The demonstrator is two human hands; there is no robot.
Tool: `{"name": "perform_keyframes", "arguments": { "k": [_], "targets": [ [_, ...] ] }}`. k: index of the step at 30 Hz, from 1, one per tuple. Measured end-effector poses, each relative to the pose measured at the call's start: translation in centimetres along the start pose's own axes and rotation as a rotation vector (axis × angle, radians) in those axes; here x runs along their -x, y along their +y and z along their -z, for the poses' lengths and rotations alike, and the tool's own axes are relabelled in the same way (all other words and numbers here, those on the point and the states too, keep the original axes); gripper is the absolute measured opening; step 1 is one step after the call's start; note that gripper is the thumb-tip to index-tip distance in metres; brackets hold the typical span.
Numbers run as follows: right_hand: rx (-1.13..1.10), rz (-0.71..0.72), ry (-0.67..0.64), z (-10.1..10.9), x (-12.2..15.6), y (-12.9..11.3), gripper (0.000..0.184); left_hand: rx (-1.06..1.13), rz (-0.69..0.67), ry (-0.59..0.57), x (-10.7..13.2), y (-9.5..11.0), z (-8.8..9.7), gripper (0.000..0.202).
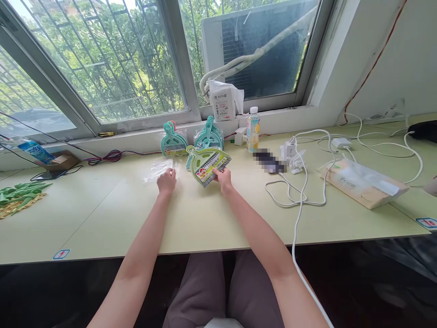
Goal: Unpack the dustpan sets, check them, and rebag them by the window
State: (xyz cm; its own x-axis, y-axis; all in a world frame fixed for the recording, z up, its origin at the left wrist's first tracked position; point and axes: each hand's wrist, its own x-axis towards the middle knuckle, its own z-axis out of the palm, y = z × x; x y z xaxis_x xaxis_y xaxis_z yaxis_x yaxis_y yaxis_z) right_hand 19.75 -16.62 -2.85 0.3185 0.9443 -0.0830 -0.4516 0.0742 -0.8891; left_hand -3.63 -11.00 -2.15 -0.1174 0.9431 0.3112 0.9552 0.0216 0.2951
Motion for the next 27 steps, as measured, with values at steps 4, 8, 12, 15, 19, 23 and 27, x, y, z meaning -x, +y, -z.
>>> {"name": "perform_keyframes", "arguments": {
  "k": [4, 8, 12, 15, 19, 23, 27],
  "targets": [
    [0.022, -0.005, 0.001, 0.0, 0.0, 0.1, 0.011, -0.084, 0.058, 0.097, 0.1, 0.1, 0.1, 0.04],
    [0.049, -0.014, -0.005, -0.1, 0.0, 0.0, 0.012, -0.126, 0.035, 0.011, 0.0, -0.7, -0.2, 0.042],
    [0.076, -0.023, -0.02, 0.0, 0.0, 0.1, 0.011, -0.063, -0.02, -0.056, -0.2, -0.9, 0.0, 0.03],
    [0.09, -0.02, -0.039, 0.0, -0.1, 0.3, 0.01, -0.044, -0.042, -0.013, -0.2, -0.5, 0.1, 0.04],
    [0.109, -0.014, -0.048, 0.0, -0.2, 0.4, 0.01, -0.166, 0.007, 0.058, -0.1, -0.8, 0.0, 0.037],
    [0.12, -0.019, -0.063, 0.0, -0.2, 0.5, 0.01, -0.197, 0.012, -0.094, -0.3, -1.2, -0.1, 0.033],
    [0.137, -0.028, -0.06, 0.0, -0.2, 0.6, 0.011, -0.211, -0.018, -0.086, -0.5, -0.9, -0.1, 0.029]
  ]
}}
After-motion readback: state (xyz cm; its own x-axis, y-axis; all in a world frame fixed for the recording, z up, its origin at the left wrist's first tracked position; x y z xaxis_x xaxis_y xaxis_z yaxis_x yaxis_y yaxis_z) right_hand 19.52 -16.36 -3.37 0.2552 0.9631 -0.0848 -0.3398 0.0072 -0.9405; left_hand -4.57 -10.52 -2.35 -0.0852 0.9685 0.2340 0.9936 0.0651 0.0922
